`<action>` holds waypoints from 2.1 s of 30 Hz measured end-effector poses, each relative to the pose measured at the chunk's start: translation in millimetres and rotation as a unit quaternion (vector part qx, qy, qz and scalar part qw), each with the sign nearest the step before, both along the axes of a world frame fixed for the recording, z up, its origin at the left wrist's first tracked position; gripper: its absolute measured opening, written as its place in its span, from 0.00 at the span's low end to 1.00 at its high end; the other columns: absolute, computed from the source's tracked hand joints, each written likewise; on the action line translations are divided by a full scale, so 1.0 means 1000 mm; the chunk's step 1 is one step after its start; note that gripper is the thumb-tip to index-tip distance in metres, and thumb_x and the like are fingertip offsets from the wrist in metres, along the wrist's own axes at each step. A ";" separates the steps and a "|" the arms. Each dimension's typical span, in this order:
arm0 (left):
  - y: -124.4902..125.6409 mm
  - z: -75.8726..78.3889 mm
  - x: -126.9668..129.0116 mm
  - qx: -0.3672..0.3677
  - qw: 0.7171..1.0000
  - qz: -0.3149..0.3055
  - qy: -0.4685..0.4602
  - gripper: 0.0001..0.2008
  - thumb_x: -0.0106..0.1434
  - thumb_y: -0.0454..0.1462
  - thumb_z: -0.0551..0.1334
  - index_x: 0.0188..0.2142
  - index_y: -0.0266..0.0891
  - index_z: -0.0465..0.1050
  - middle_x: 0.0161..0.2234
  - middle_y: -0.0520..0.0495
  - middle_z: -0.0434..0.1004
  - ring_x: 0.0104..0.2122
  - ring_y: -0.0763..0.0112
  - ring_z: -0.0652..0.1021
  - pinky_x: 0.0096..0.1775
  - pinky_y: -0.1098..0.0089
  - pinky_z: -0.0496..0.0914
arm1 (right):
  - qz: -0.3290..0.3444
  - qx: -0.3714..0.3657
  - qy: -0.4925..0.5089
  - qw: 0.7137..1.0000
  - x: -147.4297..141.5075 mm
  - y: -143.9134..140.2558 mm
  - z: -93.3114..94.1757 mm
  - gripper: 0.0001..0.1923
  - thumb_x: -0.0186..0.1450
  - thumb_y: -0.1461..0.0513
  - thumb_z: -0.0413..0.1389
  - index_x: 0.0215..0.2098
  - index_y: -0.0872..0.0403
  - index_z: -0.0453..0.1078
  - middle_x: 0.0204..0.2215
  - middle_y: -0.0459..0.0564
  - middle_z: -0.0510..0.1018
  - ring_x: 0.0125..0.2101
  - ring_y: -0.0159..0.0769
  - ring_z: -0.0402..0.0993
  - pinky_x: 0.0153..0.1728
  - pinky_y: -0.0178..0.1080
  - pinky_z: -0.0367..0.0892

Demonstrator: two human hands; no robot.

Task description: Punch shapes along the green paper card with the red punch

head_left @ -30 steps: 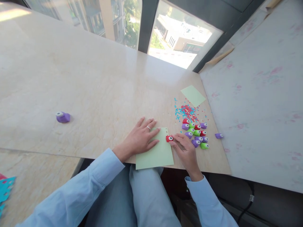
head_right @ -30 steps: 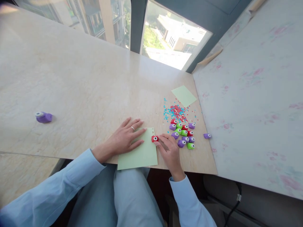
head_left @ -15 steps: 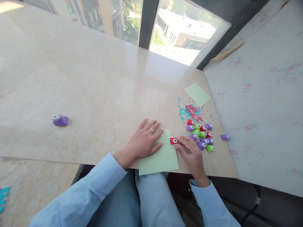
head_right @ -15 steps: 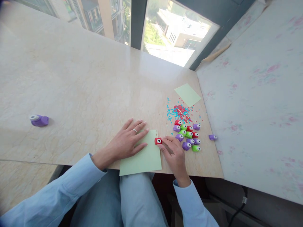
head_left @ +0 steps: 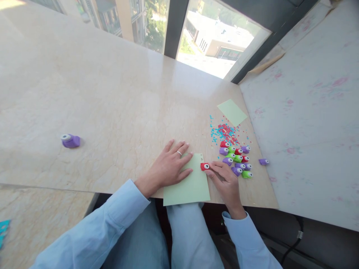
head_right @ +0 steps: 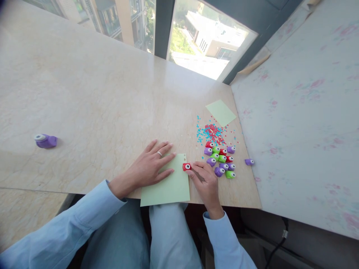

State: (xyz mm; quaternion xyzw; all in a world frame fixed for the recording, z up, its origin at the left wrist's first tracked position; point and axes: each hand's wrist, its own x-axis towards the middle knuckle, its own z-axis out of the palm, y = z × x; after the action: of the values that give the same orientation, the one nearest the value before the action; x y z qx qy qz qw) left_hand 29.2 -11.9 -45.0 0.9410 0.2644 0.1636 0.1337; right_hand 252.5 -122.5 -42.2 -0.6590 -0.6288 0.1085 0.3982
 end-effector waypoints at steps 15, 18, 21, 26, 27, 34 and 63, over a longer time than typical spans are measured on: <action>0.000 0.000 0.001 0.005 1.000 0.002 0.002 0.25 0.72 0.49 0.51 0.60 0.37 0.68 0.64 0.34 0.64 0.65 0.49 0.62 0.65 0.45 0.50 | 0.002 -0.004 -0.002 1.000 0.001 -0.002 0.000 0.07 0.64 0.60 0.64 0.41 0.48 0.80 0.40 0.52 0.81 0.41 0.42 0.78 0.45 0.48 0.74; -0.001 0.000 0.001 0.006 1.000 0.004 0.001 0.25 0.72 0.49 0.52 0.59 0.37 0.69 0.64 0.34 0.64 0.65 0.49 0.62 0.65 0.46 0.50 | -0.001 -0.001 -0.001 1.000 0.001 -0.002 0.000 0.07 0.64 0.60 0.64 0.41 0.48 0.80 0.39 0.52 0.81 0.41 0.42 0.78 0.45 0.48 0.74; 0.000 0.000 0.001 0.004 1.000 0.003 -0.003 0.24 0.72 0.49 0.52 0.59 0.37 0.69 0.64 0.34 0.64 0.65 0.49 0.62 0.65 0.45 0.50 | -0.002 -0.004 0.002 1.000 0.000 -0.001 0.001 0.07 0.64 0.59 0.64 0.41 0.48 0.80 0.39 0.52 0.82 0.41 0.42 0.78 0.45 0.49 0.74; -0.001 0.000 0.001 -0.001 1.000 0.002 -0.012 0.24 0.72 0.49 0.52 0.59 0.37 0.69 0.64 0.33 0.64 0.65 0.49 0.62 0.65 0.45 0.50 | -0.017 -0.032 0.013 0.999 -0.001 0.000 0.003 0.09 0.64 0.56 0.63 0.42 0.49 0.80 0.40 0.53 0.82 0.42 0.44 0.78 0.47 0.50 0.73; -0.001 0.000 0.001 -0.003 1.000 0.003 -0.017 0.25 0.71 0.49 0.52 0.59 0.37 0.69 0.64 0.33 0.64 0.65 0.49 0.62 0.65 0.45 0.50 | -0.021 -0.041 0.018 0.999 -0.001 -0.001 0.003 0.11 0.64 0.55 0.63 0.42 0.49 0.79 0.40 0.53 0.82 0.42 0.44 0.77 0.46 0.50 0.73; 0.003 0.003 -0.001 -0.082 0.986 0.035 -0.141 0.23 0.73 0.46 0.51 0.59 0.37 0.67 0.61 0.36 0.69 0.62 0.56 0.67 0.63 0.49 0.58 | -0.081 -0.102 0.141 0.981 -0.001 0.001 0.012 0.21 0.62 0.48 0.63 0.47 0.52 0.74 0.42 0.55 0.82 0.39 0.42 0.77 0.40 0.46 0.73; 0.024 0.007 -0.008 -0.321 0.763 0.297 -0.476 0.09 0.61 0.38 0.58 0.34 0.39 0.77 0.31 0.50 0.80 0.30 0.70 0.76 0.33 0.68 0.69 | 0.010 -0.414 -0.024 0.910 0.002 0.075 0.059 0.10 0.50 0.66 0.63 0.22 0.51 0.65 0.18 0.41 0.70 0.22 0.31 0.65 0.22 0.33 0.57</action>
State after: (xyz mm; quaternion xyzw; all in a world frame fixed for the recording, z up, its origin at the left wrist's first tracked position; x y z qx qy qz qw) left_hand 21.7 11.9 -37.6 0.5190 0.4697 0.5277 0.4812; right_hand 254.7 -47.3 17.1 -0.7606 -0.5435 0.3472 0.0738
